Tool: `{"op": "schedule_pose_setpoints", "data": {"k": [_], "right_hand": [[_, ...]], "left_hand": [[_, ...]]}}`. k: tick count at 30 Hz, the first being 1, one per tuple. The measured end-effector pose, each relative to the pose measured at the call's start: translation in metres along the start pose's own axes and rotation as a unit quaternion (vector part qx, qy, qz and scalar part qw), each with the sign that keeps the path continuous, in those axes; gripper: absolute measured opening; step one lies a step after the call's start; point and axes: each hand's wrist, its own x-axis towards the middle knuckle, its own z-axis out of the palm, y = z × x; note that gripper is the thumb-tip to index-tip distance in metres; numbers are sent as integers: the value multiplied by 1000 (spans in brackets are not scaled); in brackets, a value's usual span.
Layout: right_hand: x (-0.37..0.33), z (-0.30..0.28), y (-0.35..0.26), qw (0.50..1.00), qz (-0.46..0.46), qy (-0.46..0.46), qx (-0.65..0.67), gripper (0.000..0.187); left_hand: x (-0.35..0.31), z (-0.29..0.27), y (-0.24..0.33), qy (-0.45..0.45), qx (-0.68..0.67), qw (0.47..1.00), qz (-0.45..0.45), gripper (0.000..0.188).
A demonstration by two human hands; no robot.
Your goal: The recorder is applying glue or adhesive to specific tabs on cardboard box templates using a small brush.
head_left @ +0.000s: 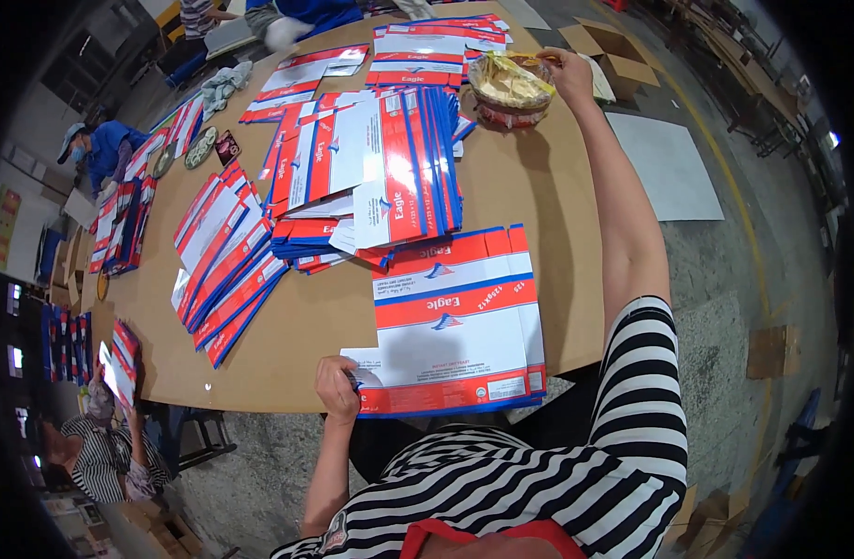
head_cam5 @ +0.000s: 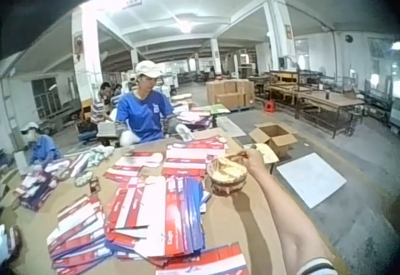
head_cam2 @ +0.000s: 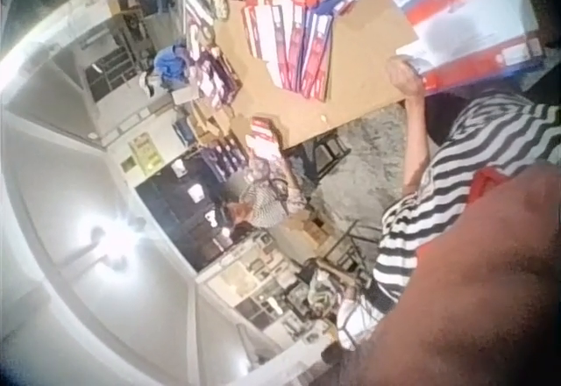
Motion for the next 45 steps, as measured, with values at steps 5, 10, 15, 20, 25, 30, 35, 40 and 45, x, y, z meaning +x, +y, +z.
{"op": "schedule_pose_setpoints", "data": {"k": [5,10,15,20,25,30,35,40,45], "right_hand": [[16,15,13,999,37,-27,-3,15],[16,28,3,996,47,-24,70,16],[20,40,4,999,-51,-7,-4,18],[25,51,-5,999,-18,-50,6,19],[26,52,-8,998,-30,-53,-16,19],[35,31,10,997,-14,-70,-27,21],[30,19,13,996,9,-89,-28,20],[23,11,17,992,-9,-119,-40,18],[24,2,12,994,35,-103,-28,18]], "left_hand": [[2,0,3,0,-2,1000,-3,36],[3,-3,6,-7,9,1000,-8,39],[4,-2,7,-10,-3,1000,-19,36],[5,-1,6,-21,-7,1000,-18,36],[4,-1,6,-23,-7,999,-30,37],[5,-1,5,-21,-19,999,-24,40],[4,-3,5,-20,-15,999,-21,42],[5,-3,5,-18,-11,1000,-14,44],[5,-3,7,-20,-5,1000,-19,44]]}}
